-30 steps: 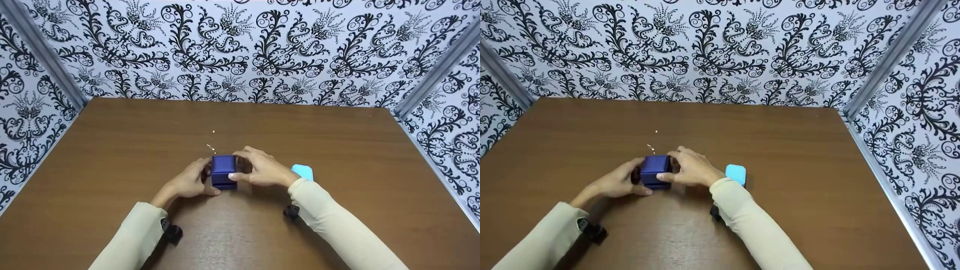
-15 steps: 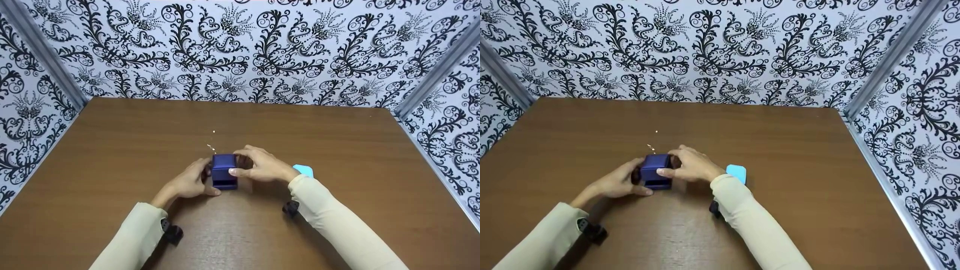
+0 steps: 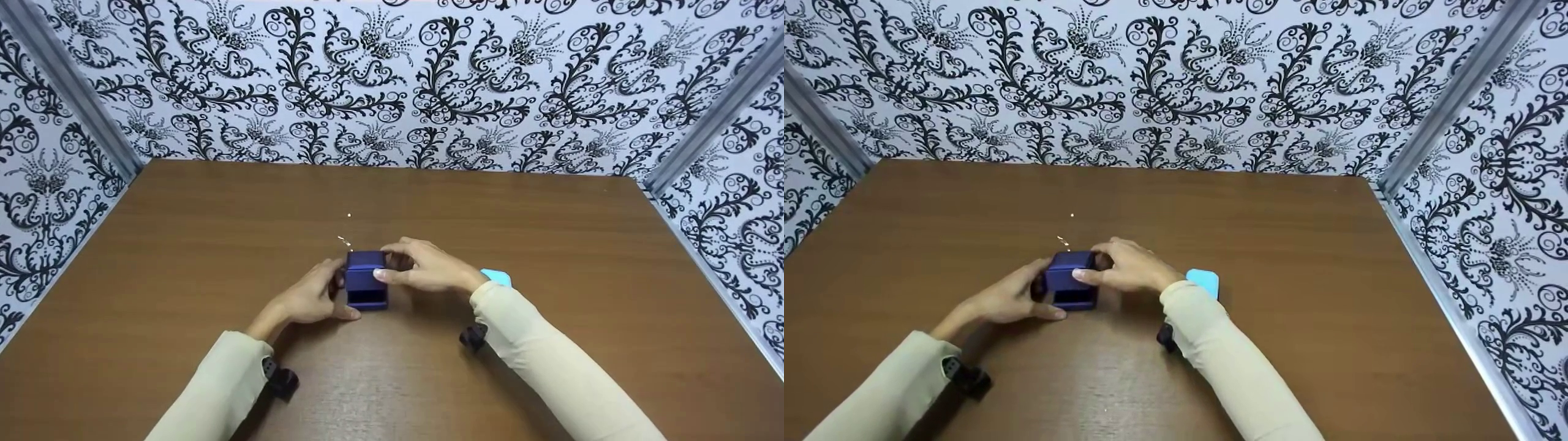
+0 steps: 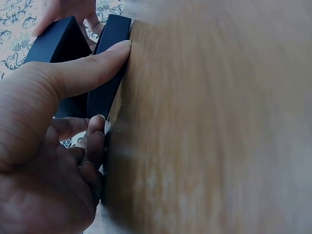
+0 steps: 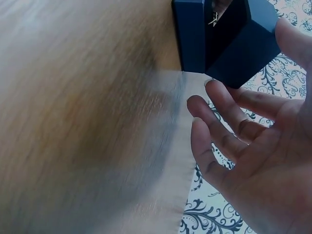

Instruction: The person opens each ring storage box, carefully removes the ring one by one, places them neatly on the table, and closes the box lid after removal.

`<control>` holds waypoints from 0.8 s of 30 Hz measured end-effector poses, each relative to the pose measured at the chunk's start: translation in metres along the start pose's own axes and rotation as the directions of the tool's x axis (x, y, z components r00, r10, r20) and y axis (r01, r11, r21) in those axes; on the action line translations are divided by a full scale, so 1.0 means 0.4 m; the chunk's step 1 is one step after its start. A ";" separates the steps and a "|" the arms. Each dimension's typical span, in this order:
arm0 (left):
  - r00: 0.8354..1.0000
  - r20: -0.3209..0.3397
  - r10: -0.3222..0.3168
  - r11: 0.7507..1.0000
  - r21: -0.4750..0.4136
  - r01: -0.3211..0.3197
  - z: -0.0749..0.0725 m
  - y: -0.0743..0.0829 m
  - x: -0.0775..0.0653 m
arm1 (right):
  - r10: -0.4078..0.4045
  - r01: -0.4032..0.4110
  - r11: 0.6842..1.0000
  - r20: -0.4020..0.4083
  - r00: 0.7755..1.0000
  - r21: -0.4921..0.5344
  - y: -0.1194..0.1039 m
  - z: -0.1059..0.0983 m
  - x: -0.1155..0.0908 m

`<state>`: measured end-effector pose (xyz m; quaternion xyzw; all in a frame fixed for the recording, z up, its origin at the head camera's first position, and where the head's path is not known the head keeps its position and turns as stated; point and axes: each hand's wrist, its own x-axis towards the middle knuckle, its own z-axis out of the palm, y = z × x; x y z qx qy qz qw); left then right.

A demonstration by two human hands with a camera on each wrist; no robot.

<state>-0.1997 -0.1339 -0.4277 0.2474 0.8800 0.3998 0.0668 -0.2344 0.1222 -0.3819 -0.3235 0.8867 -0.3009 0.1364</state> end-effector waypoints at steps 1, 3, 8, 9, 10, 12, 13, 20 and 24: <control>1.000 0.003 -0.008 1.000 -0.004 0.008 0.000 0.001 0.000 | 0.004 -0.004 1.000 0.002 1.000 0.007 0.001 0.000 0.001; 1.000 0.006 -0.018 1.000 -0.011 0.018 0.001 0.002 0.000 | 0.014 -0.014 1.000 0.006 1.000 0.025 0.002 -0.001 0.003; 1.000 0.010 -0.027 0.999 -0.025 0.027 0.004 0.000 0.000 | 0.032 -0.033 0.999 0.017 0.999 0.044 0.005 -0.005 0.008; 1.000 0.009 -0.026 0.999 -0.029 0.026 0.004 0.000 0.001 | 0.035 -0.035 0.998 0.019 0.999 0.050 0.005 -0.006 0.008; 1.000 0.010 -0.025 0.999 -0.032 0.025 0.004 0.000 0.000 | 0.036 -0.037 0.998 0.021 0.999 0.053 0.005 -0.007 0.009; 1.000 0.009 -0.020 0.999 -0.032 0.020 0.004 0.001 0.001 | 0.049 -0.051 0.996 0.023 0.999 0.073 0.008 -0.007 0.011; 1.000 0.009 -0.020 0.999 -0.035 0.020 0.004 0.001 0.001 | 0.058 -0.060 0.994 0.025 0.998 0.088 0.007 -0.007 0.011; 1.000 0.011 -0.009 1.000 -0.023 0.009 0.002 0.001 0.000 | 0.093 -0.097 0.985 0.033 0.995 0.140 0.005 -0.009 0.014; 1.000 0.012 0.001 1.000 -0.016 -0.001 0.001 0.000 0.001 | 0.109 -0.113 0.979 0.032 0.993 0.171 0.007 -0.009 0.016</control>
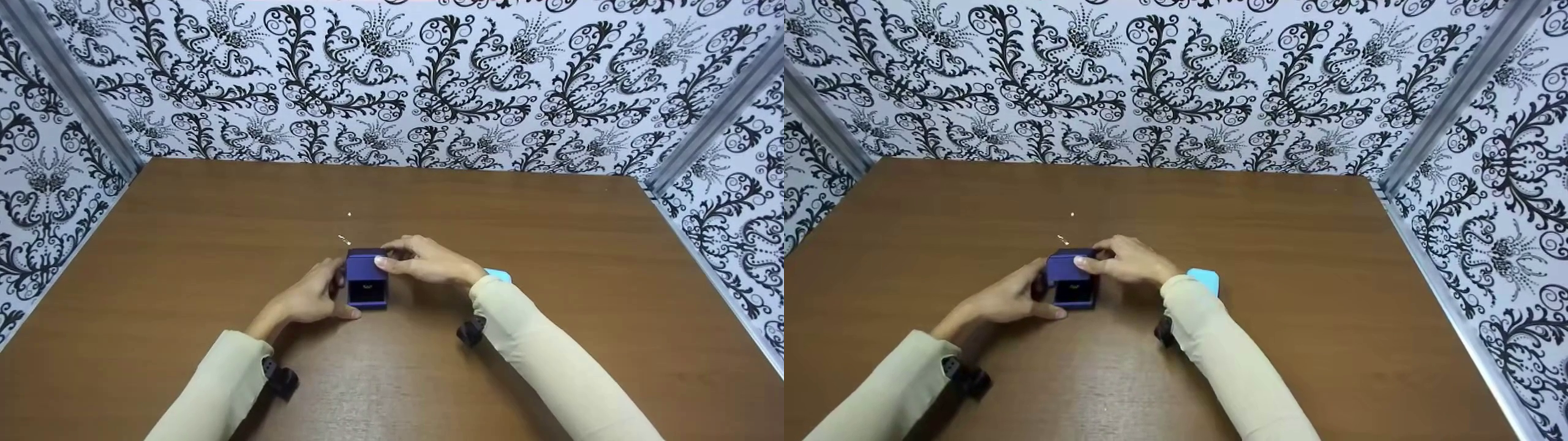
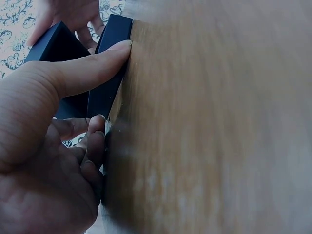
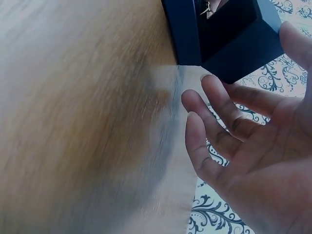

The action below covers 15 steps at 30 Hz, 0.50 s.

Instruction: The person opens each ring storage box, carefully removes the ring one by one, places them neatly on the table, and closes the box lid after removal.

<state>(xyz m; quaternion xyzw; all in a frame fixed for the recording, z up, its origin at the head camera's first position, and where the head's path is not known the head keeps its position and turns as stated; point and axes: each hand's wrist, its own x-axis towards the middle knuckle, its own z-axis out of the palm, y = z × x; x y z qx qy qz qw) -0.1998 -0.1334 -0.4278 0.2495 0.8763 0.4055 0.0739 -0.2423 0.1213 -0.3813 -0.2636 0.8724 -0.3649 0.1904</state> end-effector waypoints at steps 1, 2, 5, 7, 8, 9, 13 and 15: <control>1.000 0.001 -0.003 1.000 -0.002 0.003 0.000 0.001 0.000 | 0.002 -0.002 1.000 0.000 1.000 0.007 0.000 0.000 0.000; 1.000 0.001 -0.005 1.000 -0.005 0.005 0.000 0.001 0.000 | 0.006 -0.006 1.000 0.000 1.000 0.014 0.000 -0.001 0.001; 1.000 0.003 -0.010 1.000 -0.012 0.010 0.000 0.003 0.001 | 0.006 -0.006 1.000 0.007 1.000 0.017 0.001 -0.001 0.004; 1.000 0.004 -0.013 1.000 -0.012 0.013 0.000 0.003 0.000 | -0.003 0.003 1.000 0.012 1.000 0.019 0.001 -0.001 0.007; 1.000 0.004 -0.014 1.000 -0.013 0.014 -0.001 0.004 0.000 | -0.004 0.004 1.000 0.013 1.000 0.018 0.001 -0.001 0.008; 1.000 0.004 -0.020 1.000 -0.012 0.020 -0.001 0.004 0.000 | -0.007 0.007 1.000 0.014 1.000 0.018 0.001 -0.001 0.010; 1.000 0.007 -0.027 1.000 -0.007 0.027 0.001 0.003 0.001 | -0.005 0.005 1.000 0.010 1.000 0.020 -0.001 -0.001 0.011; 0.999 0.008 -0.032 0.999 -0.007 0.032 0.002 0.003 0.002 | 0.011 -0.011 0.999 0.008 1.000 0.034 -0.002 0.000 0.013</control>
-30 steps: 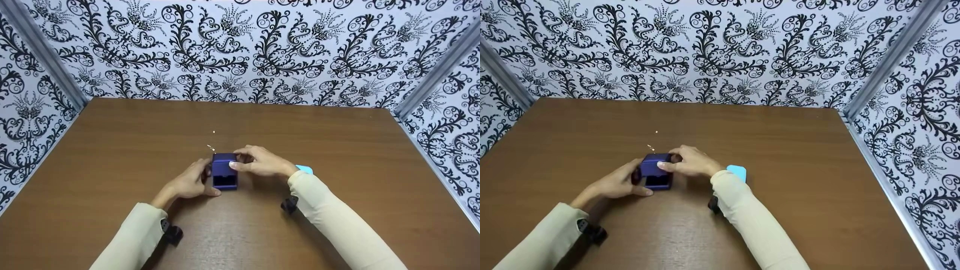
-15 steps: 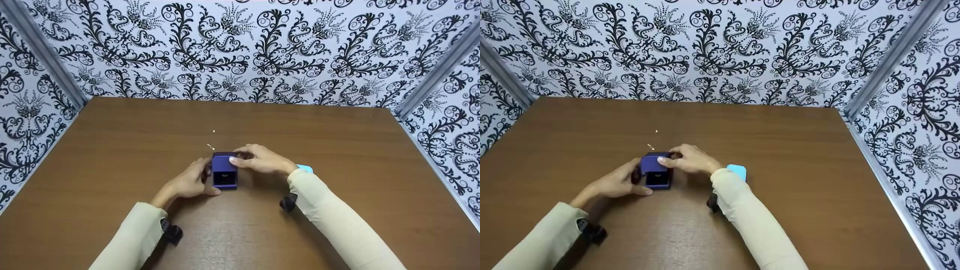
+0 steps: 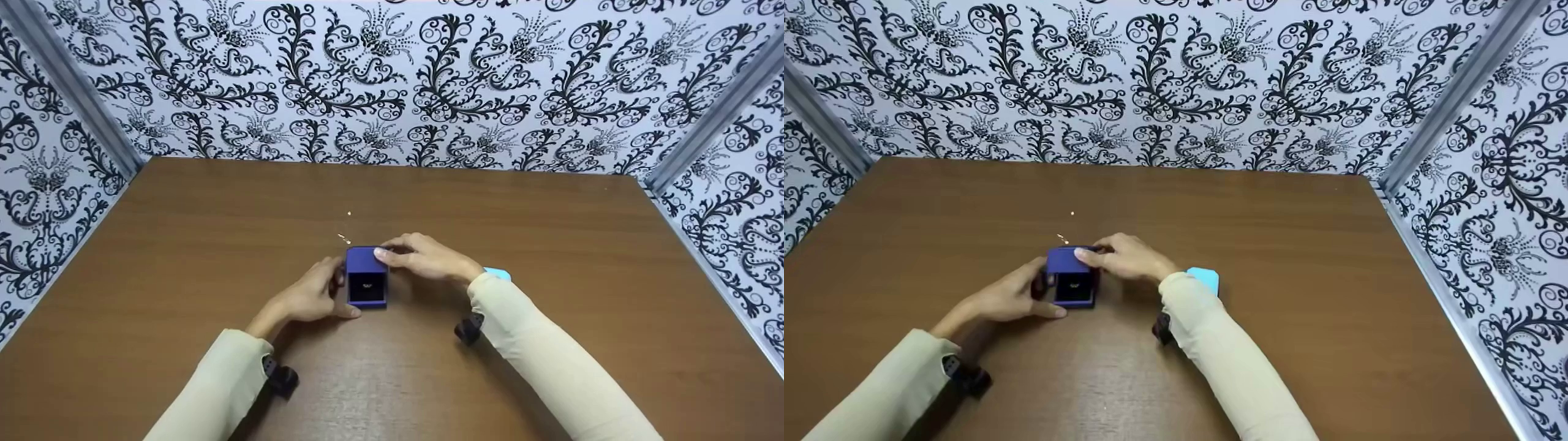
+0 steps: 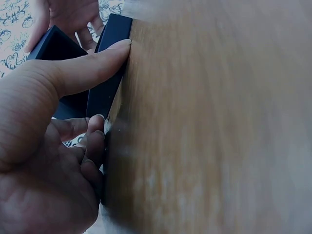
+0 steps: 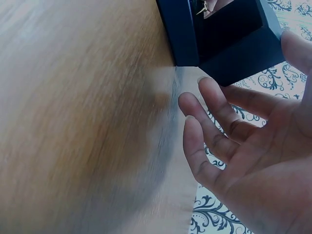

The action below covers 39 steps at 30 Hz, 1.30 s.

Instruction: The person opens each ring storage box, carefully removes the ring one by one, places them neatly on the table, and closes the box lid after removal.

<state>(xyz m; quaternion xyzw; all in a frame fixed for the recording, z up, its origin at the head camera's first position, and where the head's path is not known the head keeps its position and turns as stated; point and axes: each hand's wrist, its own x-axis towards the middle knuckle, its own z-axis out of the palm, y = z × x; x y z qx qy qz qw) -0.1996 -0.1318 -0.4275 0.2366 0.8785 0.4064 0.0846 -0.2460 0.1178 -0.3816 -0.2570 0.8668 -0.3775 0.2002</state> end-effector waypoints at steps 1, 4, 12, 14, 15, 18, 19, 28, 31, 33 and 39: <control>1.000 0.000 0.001 1.000 -0.001 -0.001 0.001 -0.001 0.001 | 0.010 -0.010 1.000 -0.003 1.000 0.006 0.000 0.000 0.000; 1.000 -0.005 0.010 1.000 -0.004 -0.010 0.001 -0.001 0.000 | 0.047 -0.047 0.998 -0.020 0.999 0.035 0.000 0.004 0.003; 0.999 -0.008 0.044 0.999 -0.007 -0.044 0.002 0.002 -0.001 | 0.070 -0.064 0.995 -0.079 0.994 0.072 0.010 0.018 0.011; 0.999 -0.008 0.046 0.999 -0.006 -0.046 0.001 0.003 -0.001 | 0.069 -0.062 0.995 -0.084 0.994 0.077 0.010 0.019 0.012; 0.999 -0.008 0.047 0.999 -0.006 -0.047 0.000 0.003 -0.001 | 0.068 -0.062 0.995 -0.085 0.994 0.077 0.010 0.020 0.013; 0.999 -0.009 0.040 0.999 -0.005 -0.040 0.000 0.002 -0.001 | 0.072 -0.065 0.995 -0.087 0.994 0.080 0.008 0.022 0.013; 0.999 -0.010 0.037 0.999 -0.004 -0.037 0.000 0.001 -0.001 | 0.073 -0.066 0.995 -0.089 0.993 0.079 0.008 0.023 0.013; 1.000 -0.005 0.021 1.000 0.001 -0.021 0.003 -0.005 0.002 | 0.090 -0.082 0.995 -0.142 0.986 0.061 0.008 0.031 0.010; 1.000 -0.003 0.016 1.000 -0.004 -0.016 0.004 -0.006 0.003 | 0.081 -0.073 0.996 -0.153 0.985 0.058 0.006 0.031 0.003; 1.000 -0.004 0.008 1.000 -0.004 -0.008 0.004 -0.004 0.003 | 0.075 -0.066 0.996 -0.164 0.984 0.060 0.003 0.030 -0.004; 0.999 0.003 -0.046 0.999 -0.002 0.046 0.002 0.002 0.002 | 0.049 -0.034 0.997 -0.208 0.977 0.076 -0.006 0.032 -0.027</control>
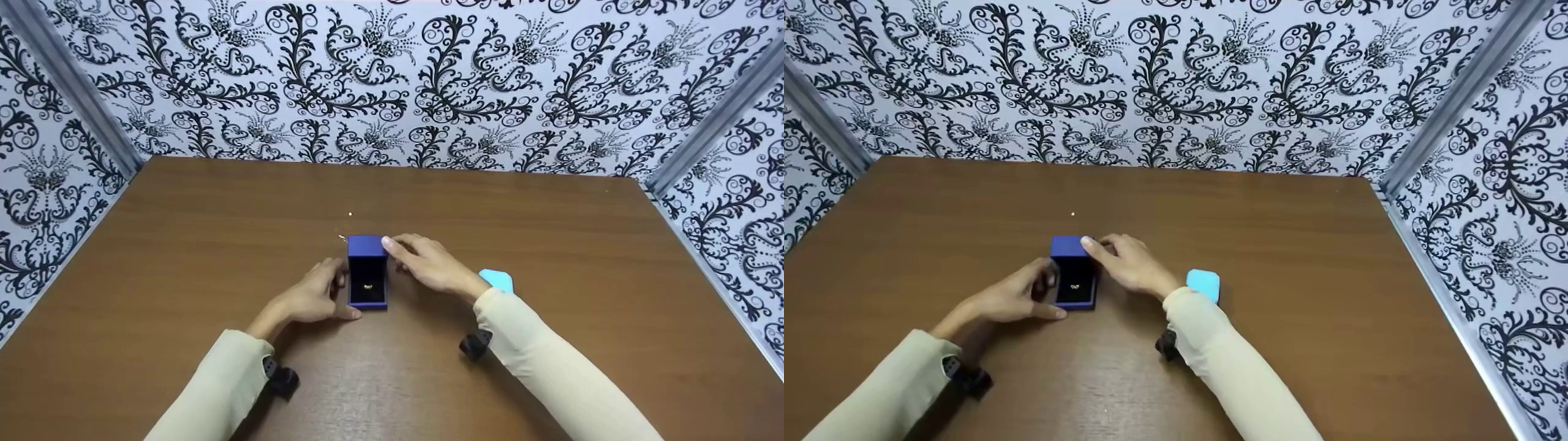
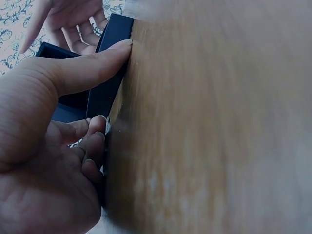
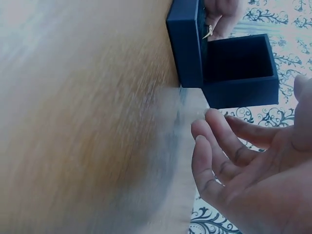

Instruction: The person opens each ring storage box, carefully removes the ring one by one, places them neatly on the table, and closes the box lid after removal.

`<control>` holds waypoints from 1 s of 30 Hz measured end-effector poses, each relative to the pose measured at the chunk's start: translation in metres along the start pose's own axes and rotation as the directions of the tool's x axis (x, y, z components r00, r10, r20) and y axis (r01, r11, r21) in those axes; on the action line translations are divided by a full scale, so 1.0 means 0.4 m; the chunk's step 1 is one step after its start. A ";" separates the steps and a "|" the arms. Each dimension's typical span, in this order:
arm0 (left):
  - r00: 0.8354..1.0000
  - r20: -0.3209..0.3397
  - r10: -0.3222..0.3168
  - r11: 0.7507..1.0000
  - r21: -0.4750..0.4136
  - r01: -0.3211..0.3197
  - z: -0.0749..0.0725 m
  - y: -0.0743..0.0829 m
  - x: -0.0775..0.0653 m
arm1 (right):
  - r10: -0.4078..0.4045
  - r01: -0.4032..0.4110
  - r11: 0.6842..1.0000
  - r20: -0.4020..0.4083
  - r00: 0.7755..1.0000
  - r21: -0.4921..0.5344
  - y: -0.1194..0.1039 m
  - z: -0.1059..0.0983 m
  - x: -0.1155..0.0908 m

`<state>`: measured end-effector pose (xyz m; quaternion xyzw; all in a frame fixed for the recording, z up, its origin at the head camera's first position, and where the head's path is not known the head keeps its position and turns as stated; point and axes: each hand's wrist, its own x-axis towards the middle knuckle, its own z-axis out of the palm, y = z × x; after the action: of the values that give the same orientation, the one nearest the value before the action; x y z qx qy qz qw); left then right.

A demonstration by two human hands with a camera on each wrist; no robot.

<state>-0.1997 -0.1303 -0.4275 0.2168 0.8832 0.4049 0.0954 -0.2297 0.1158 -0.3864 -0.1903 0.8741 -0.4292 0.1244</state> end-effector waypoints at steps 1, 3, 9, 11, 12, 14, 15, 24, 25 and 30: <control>1.000 0.004 -0.008 1.000 0.004 0.008 0.000 0.001 0.000 | -0.010 0.010 1.000 -0.007 1.000 0.004 0.001 0.001 -0.004; 1.000 0.008 -0.018 1.000 0.015 0.018 0.000 0.002 0.000 | -0.034 0.034 0.999 -0.021 0.999 -0.003 0.004 0.004 -0.011; 0.999 0.013 -0.031 0.999 0.029 0.030 0.000 0.001 -0.001 | -0.066 0.064 0.997 -0.055 0.996 -0.042 0.009 0.016 -0.036; 1.000 0.012 -0.028 0.999 0.029 0.027 0.000 0.000 -0.001 | -0.071 0.068 0.997 -0.065 0.995 -0.037 0.007 0.021 -0.043; 1.000 0.012 -0.027 0.999 0.028 0.027 0.000 0.000 -0.002 | -0.074 0.072 0.997 -0.072 0.995 -0.032 0.006 0.023 -0.047; 1.000 0.011 -0.023 0.999 0.027 0.023 0.001 -0.001 -0.002 | -0.085 0.082 0.996 -0.089 0.992 -0.034 0.003 0.027 -0.053; 1.000 0.009 -0.020 0.999 0.027 0.020 0.001 -0.001 -0.003 | -0.092 0.088 0.995 -0.100 0.991 -0.037 0.002 0.029 -0.055; 1.000 0.000 -0.001 0.999 0.041 0.001 0.000 0.004 -0.003 | -0.126 0.115 0.990 -0.127 0.984 -0.084 -0.007 0.052 -0.061; 1.000 0.000 -0.001 0.999 0.042 0.001 -0.001 0.005 -0.003 | -0.129 0.118 0.989 -0.125 0.984 -0.089 -0.007 0.055 -0.060; 1.000 0.004 -0.002 0.999 0.044 0.002 -0.002 0.006 -0.003 | -0.150 0.139 0.986 -0.119 0.982 -0.094 -0.010 0.068 -0.056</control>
<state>-0.1984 -0.1299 -0.4250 0.2189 0.8919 0.3847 0.0925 -0.1982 0.1044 -0.3983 -0.2310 0.8815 -0.4107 0.0293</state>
